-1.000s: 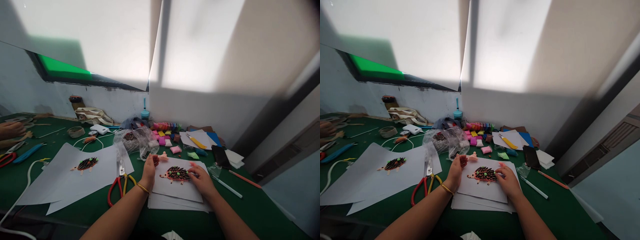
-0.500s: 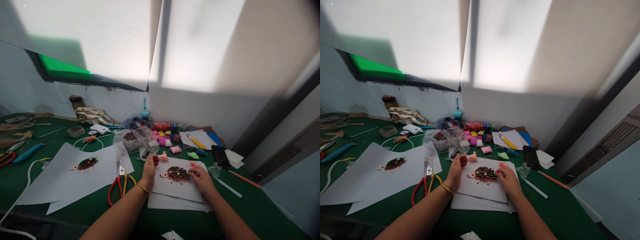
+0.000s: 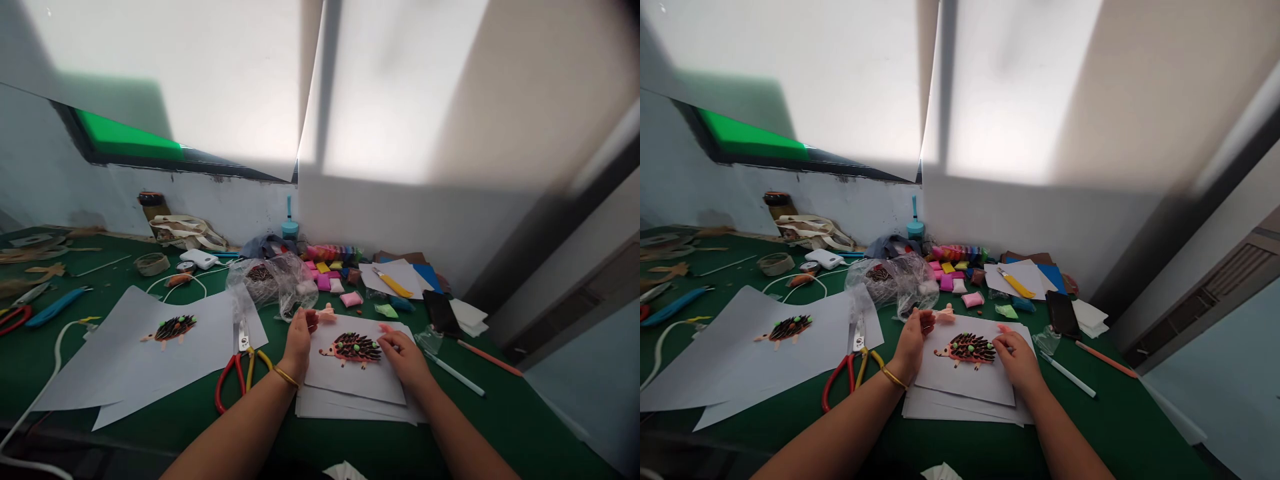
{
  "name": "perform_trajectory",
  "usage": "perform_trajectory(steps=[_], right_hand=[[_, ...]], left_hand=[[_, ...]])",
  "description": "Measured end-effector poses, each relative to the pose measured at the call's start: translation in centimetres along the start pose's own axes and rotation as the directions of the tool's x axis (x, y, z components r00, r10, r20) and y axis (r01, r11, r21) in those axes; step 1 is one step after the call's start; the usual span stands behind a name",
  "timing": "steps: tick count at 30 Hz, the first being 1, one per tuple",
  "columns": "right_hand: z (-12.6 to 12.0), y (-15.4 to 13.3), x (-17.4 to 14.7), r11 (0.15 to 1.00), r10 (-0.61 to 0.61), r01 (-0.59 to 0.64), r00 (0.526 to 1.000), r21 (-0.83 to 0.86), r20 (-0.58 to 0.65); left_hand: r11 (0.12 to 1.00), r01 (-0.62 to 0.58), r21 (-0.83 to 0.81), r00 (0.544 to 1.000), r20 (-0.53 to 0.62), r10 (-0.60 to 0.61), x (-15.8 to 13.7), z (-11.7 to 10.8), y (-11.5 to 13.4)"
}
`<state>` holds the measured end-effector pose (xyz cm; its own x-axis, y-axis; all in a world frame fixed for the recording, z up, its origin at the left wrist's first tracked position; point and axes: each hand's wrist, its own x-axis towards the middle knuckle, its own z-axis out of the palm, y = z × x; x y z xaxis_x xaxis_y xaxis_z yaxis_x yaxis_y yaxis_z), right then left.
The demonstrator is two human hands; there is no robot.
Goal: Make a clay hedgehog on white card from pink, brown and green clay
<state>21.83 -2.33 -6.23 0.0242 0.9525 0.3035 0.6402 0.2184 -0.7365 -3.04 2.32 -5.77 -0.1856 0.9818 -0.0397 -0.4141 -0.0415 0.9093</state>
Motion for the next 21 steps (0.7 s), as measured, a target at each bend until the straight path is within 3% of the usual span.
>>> perform_trajectory(steps=[5,8,10,12,15,18,21], right_hand=[[-1.0,0.1,0.3,0.984,0.135,-0.148,0.983,-0.102,-0.126],[-1.6,0.6,1.2,0.949,0.207,-0.229,0.971,-0.216,-0.122],[-1.9,0.9,1.9,0.920,0.210,-0.216,0.976,-0.327,-0.055],[-2.0,0.9,2.7,0.873,0.200,-0.174,0.980,-0.455,0.011],[-2.0,0.6,3.6,0.803,0.225,-0.140,0.971,-0.579,0.077],[-2.0,0.4,4.3,0.794,0.232,-0.134,0.968,-0.594,0.093],[-2.0,0.8,4.7,0.802,0.187,-0.143,0.982,-0.580,0.017]], left_hand=[[0.971,-0.102,0.214,0.994,0.065,0.090,-0.3,0.4,0.9],[0.855,-0.220,0.470,0.973,0.169,0.158,-0.1,1.0,2.8],[0.649,-0.344,0.678,0.936,0.306,0.175,0.3,1.4,4.3],[0.349,-0.462,0.815,0.886,0.444,0.134,0.8,1.5,5.6],[-0.034,-0.477,0.878,0.877,0.478,0.052,1.8,1.5,6.5],[-0.194,-0.452,0.871,0.889,0.457,-0.022,2.8,1.3,6.2],[-0.211,-0.472,0.856,0.880,0.471,-0.058,3.4,1.3,5.7]])
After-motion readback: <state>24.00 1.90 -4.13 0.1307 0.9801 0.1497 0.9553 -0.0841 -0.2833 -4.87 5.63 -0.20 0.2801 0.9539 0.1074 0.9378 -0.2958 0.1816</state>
